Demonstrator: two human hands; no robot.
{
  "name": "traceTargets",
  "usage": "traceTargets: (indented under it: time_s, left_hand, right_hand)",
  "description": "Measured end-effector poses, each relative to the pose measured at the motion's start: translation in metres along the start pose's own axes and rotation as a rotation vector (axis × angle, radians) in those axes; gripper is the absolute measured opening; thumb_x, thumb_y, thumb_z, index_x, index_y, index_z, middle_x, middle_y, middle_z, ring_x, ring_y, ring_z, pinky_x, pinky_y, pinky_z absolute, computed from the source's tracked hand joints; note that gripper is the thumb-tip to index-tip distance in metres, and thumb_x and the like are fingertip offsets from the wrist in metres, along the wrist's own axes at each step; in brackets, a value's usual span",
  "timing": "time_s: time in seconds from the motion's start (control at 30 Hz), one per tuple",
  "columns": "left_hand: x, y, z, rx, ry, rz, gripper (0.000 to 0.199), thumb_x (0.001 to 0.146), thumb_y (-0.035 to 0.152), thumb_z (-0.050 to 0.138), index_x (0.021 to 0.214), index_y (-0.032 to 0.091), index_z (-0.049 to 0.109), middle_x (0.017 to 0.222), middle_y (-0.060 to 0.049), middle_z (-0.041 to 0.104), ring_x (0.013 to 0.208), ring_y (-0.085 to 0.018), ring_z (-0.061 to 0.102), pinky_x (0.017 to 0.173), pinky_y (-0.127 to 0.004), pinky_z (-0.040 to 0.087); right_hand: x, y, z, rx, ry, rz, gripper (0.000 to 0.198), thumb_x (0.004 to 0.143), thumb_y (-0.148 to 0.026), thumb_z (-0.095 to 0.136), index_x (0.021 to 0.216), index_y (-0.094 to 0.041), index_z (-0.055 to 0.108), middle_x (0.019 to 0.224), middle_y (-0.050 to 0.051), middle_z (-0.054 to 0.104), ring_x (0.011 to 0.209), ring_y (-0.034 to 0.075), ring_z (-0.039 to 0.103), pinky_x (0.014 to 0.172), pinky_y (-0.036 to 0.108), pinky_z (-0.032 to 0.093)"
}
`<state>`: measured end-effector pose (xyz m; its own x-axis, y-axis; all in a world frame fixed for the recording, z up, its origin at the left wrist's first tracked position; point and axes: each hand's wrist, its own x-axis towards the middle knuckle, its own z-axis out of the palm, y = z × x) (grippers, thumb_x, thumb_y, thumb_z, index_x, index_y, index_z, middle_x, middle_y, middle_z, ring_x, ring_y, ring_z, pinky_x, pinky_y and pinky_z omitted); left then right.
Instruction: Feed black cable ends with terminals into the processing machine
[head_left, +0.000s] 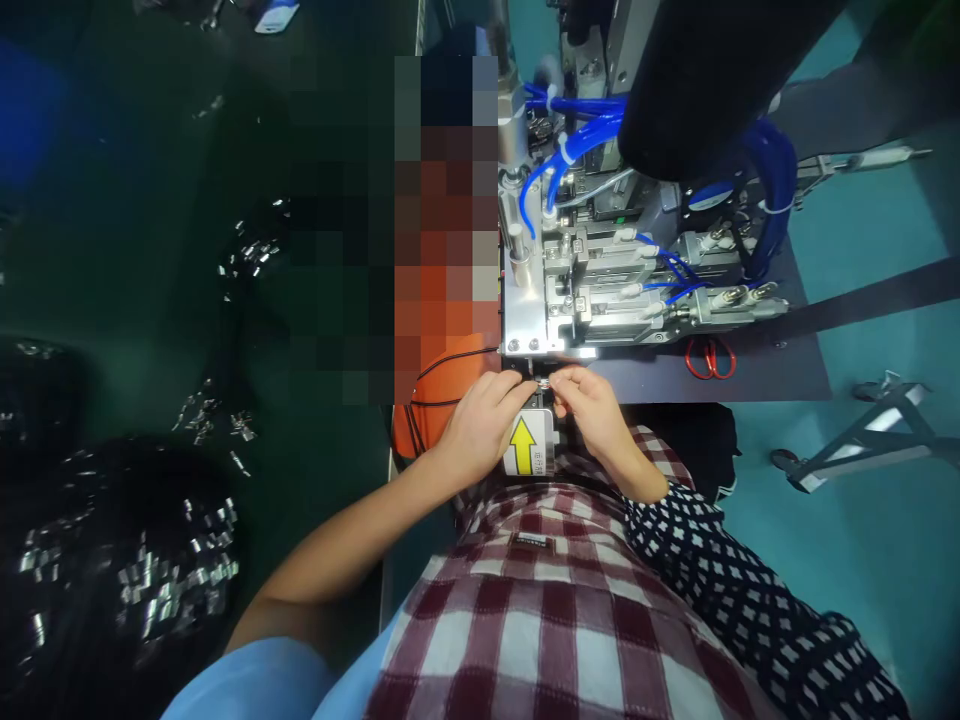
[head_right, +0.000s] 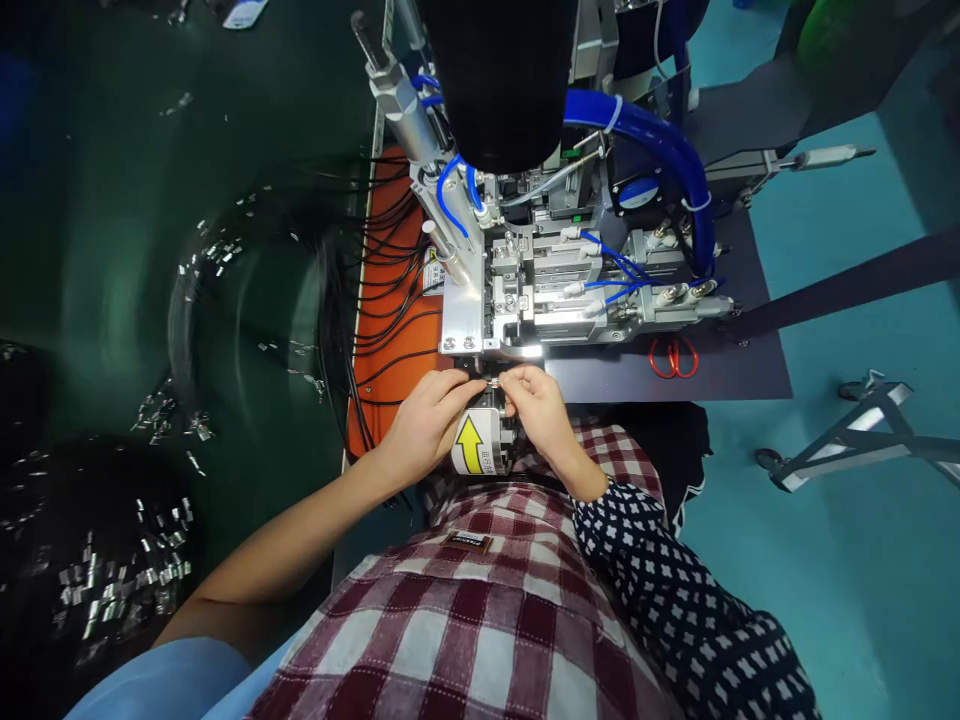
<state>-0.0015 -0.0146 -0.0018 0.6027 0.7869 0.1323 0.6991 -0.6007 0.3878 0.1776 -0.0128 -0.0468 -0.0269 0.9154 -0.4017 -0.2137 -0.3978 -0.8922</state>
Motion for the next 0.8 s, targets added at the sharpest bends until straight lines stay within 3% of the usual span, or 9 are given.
traceTargets:
  time_s: [0.33, 0.47, 0.63, 0.8]
  left_hand:
    - [-0.001, 0.007, 0.013, 0.012, 0.082, -0.115, 0.033, 0.094, 0.013, 0.041, 0.118, 0.014, 0.063, 0.108, -0.012, 0.061, 0.096, -0.022, 0.055, 0.083, -0.037, 0.05]
    - [-0.022, 0.007, 0.008, -0.101, 0.147, -0.202, 0.039, 0.096, 0.014, 0.037, 0.132, 0.016, 0.053, 0.12, -0.014, 0.056, 0.111, -0.022, 0.053, 0.096, -0.039, 0.048]
    - [-0.063, 0.009, 0.004, 0.139, 0.129, -0.347, 0.051, 0.097, 0.021, 0.042, 0.148, 0.018, 0.036, 0.133, -0.016, 0.052, 0.122, -0.029, 0.049, 0.104, -0.049, 0.044]
    - [-0.068, -0.001, 0.003, 0.326, 0.032, -0.353, 0.053, 0.099, 0.033, 0.042, 0.148, 0.015, 0.038, 0.145, -0.017, 0.046, 0.13, -0.033, 0.045, 0.107, -0.048, 0.044]
  right_hand:
    - [-0.001, 0.005, 0.002, -0.076, 0.038, -0.096, 0.028, 0.082, -0.046, 0.064, 0.074, -0.02, 0.057, 0.058, -0.005, 0.053, 0.049, 0.011, 0.051, 0.052, 0.027, 0.042]
    - [-0.001, 0.005, 0.004, -0.059, 0.036, -0.106, 0.026, 0.08, -0.044, 0.065, 0.075, -0.02, 0.056, 0.056, -0.006, 0.052, 0.049, 0.011, 0.049, 0.052, 0.026, 0.042]
    - [-0.001, 0.005, 0.003, -0.056, 0.026, -0.107, 0.026, 0.081, -0.043, 0.064, 0.077, -0.019, 0.057, 0.055, -0.006, 0.052, 0.049, 0.01, 0.049, 0.054, 0.025, 0.042]
    - [-0.001, 0.005, 0.002, -0.058, 0.02, -0.105, 0.025, 0.082, -0.042, 0.064, 0.076, -0.019, 0.056, 0.057, -0.006, 0.052, 0.05, 0.01, 0.048, 0.054, 0.025, 0.042]
